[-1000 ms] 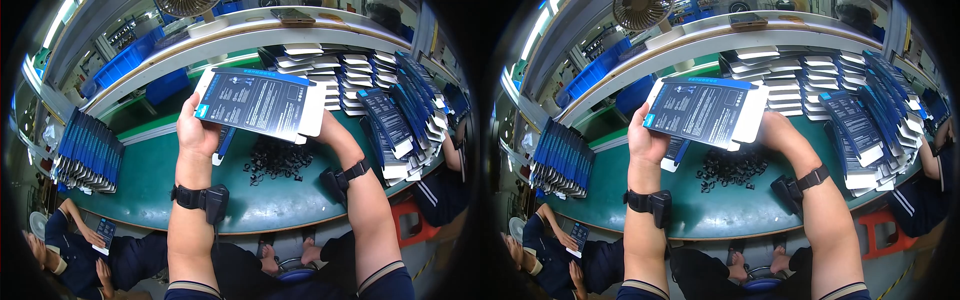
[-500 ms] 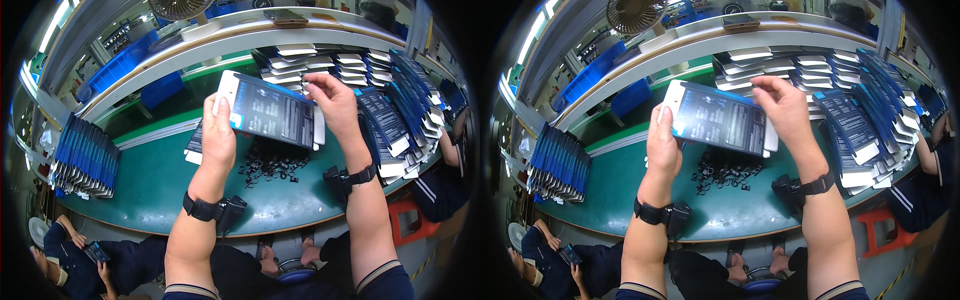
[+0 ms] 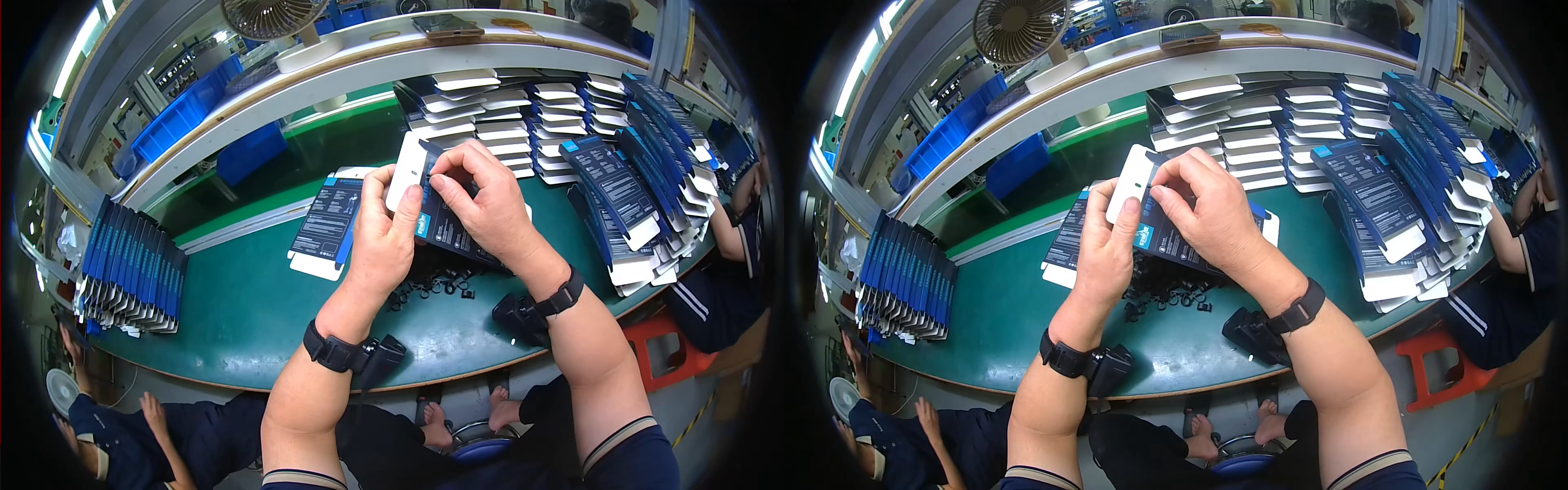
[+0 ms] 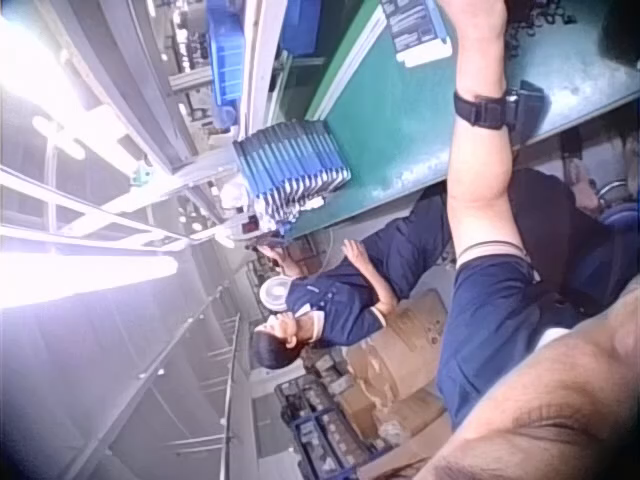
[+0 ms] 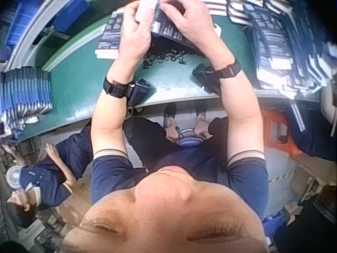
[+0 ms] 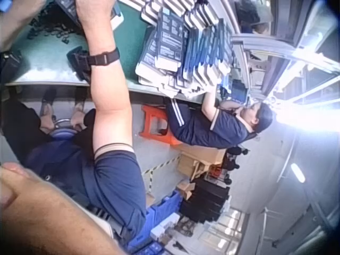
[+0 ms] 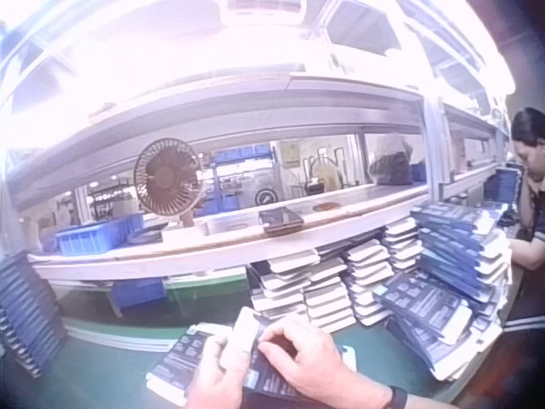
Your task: Assembling and packaging product boxes into a larger carton for shipment.
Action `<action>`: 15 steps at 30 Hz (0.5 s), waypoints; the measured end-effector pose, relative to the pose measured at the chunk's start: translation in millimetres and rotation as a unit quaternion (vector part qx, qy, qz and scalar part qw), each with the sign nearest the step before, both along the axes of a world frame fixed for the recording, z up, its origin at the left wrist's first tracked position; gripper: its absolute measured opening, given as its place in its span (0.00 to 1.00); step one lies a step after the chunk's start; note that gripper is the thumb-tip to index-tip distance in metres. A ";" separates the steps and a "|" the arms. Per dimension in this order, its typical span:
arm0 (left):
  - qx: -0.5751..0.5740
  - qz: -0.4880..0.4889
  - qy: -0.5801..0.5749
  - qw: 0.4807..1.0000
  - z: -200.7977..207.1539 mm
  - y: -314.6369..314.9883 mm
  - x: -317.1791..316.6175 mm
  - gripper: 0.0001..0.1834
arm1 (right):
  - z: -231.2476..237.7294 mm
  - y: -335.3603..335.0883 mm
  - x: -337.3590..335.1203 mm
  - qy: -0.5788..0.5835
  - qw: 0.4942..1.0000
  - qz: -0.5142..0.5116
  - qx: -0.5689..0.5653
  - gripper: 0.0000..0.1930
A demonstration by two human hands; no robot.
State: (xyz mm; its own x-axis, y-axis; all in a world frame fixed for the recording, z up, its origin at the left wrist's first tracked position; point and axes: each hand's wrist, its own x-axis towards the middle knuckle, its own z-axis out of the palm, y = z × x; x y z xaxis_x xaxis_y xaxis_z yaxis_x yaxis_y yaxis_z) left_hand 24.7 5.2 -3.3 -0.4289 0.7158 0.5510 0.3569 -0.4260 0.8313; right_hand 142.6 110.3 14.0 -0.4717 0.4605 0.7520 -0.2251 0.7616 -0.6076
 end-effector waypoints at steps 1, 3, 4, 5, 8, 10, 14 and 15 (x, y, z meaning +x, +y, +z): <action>-0.005 -0.003 0.010 1.000 0.5 -0.4 2.2 0.18 | 0.1 0.3 0.1 0.000 1.000 -0.001 0.000 0.04; 0.001 -0.007 0.027 1.000 3.1 -1.9 8.5 0.21 | 0.7 0.6 0.2 0.009 1.000 -0.014 0.006 0.05; 0.000 -0.008 0.027 1.000 3.9 -3.4 10.4 0.21 | 0.6 1.3 0.1 0.009 1.000 -0.014 0.006 0.05; -0.015 -0.012 0.035 0.999 4.3 -5.0 11.9 0.21 | 0.2 2.2 -0.4 0.008 1.000 -0.018 0.018 0.05; -0.033 -0.020 0.043 0.998 3.0 -4.7 12.3 0.22 | 0.1 3.0 -0.5 0.002 0.999 -0.030 0.042 0.05; -0.037 -0.025 0.045 0.998 3.8 -5.3 13.1 0.20 | -0.2 3.6 -1.0 -0.003 0.998 -0.039 0.053 0.05; -0.035 -0.024 0.038 0.998 1.5 -4.2 12.9 0.19 | -2.6 5.9 -1.7 -0.010 0.994 -0.069 0.085 0.05; -0.041 -0.027 0.031 0.998 1.5 -4.1 12.8 0.20 | -3.1 6.7 -1.3 -0.013 0.993 -0.077 0.093 0.05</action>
State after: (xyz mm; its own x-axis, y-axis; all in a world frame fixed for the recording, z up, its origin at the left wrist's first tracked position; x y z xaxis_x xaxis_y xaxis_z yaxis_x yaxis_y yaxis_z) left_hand 37.5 1.0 -1.8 -0.3553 0.7807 0.5141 0.3877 -0.3774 0.8410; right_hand 141.3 117.0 10.9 -0.4266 0.3834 0.8191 -0.0836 0.8851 -0.4578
